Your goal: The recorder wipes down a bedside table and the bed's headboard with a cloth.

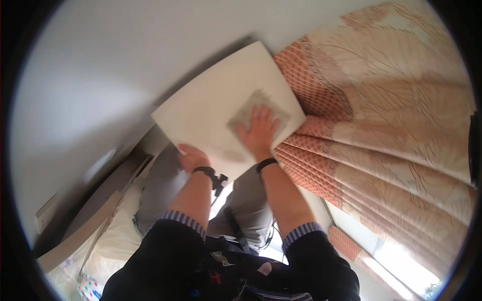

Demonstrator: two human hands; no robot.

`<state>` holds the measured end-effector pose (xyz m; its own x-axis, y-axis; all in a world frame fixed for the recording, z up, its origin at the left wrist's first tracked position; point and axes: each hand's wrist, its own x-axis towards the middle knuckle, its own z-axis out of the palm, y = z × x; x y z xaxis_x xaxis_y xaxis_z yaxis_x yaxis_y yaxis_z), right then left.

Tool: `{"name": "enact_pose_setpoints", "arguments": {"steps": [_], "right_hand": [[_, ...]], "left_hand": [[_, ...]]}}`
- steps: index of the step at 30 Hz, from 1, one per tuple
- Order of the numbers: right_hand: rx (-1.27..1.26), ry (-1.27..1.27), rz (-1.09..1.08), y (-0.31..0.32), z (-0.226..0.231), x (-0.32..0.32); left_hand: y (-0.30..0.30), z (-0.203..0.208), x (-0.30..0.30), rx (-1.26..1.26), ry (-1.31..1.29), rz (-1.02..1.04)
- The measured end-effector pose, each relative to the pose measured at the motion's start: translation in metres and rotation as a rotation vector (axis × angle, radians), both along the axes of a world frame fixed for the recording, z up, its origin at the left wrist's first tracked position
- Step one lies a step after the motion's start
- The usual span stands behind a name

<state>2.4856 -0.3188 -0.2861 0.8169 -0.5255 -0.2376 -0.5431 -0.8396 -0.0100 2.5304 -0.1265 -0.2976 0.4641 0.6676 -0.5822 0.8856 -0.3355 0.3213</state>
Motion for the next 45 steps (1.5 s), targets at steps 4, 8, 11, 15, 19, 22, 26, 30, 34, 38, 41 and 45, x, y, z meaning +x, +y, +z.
{"name": "enact_pose_setpoints", "arguments": {"steps": [4, 8, 11, 15, 19, 22, 26, 30, 34, 38, 41, 45], "right_hand": [[0.093, 0.311, -0.124, 0.049, 0.032, -0.045], [0.201, 0.287, -0.135, 0.111, 0.055, -0.039], [0.240, 0.366, -0.094, 0.120, 0.056, -0.038], [0.228, 0.423, -0.114, 0.088, 0.053, -0.043], [0.205, 0.311, -0.015, 0.075, 0.039, -0.009], [0.149, 0.255, 0.011, 0.038, 0.037, 0.034], [0.138, 0.156, 0.048, -0.007, 0.034, 0.101], [0.126, 0.161, -0.029, -0.050, 0.029, 0.164], [0.078, 0.163, -0.043, -0.072, 0.024, 0.207], [0.073, 0.065, -0.020, -0.074, 0.012, 0.211], [0.083, 0.047, -0.004, -0.070, 0.009, 0.203], [0.042, -0.044, 0.037, -0.064, 0.013, 0.165]], "left_hand": [[-0.024, 0.017, -0.007, -0.083, -0.016, 0.003], [0.034, -0.084, -0.011, 0.137, 0.055, -0.766], [0.041, -0.114, -0.022, 0.434, 0.158, -1.014], [-0.001, -0.063, -0.017, 0.063, -0.040, -0.389], [0.013, -0.053, -0.019, 0.108, -0.286, -0.227], [0.003, -0.020, -0.007, -0.067, -0.193, -0.034], [0.002, -0.001, -0.003, -0.083, -0.225, 0.002], [-0.008, 0.025, 0.005, -0.136, -0.034, -0.012], [-0.003, 0.019, 0.004, -0.077, 0.053, -0.018], [-0.001, 0.019, -0.001, -0.039, 0.080, -0.034], [0.001, 0.013, -0.006, -0.048, 0.016, -0.015], [-0.004, 0.013, -0.006, -0.210, -0.055, 0.009]]}}
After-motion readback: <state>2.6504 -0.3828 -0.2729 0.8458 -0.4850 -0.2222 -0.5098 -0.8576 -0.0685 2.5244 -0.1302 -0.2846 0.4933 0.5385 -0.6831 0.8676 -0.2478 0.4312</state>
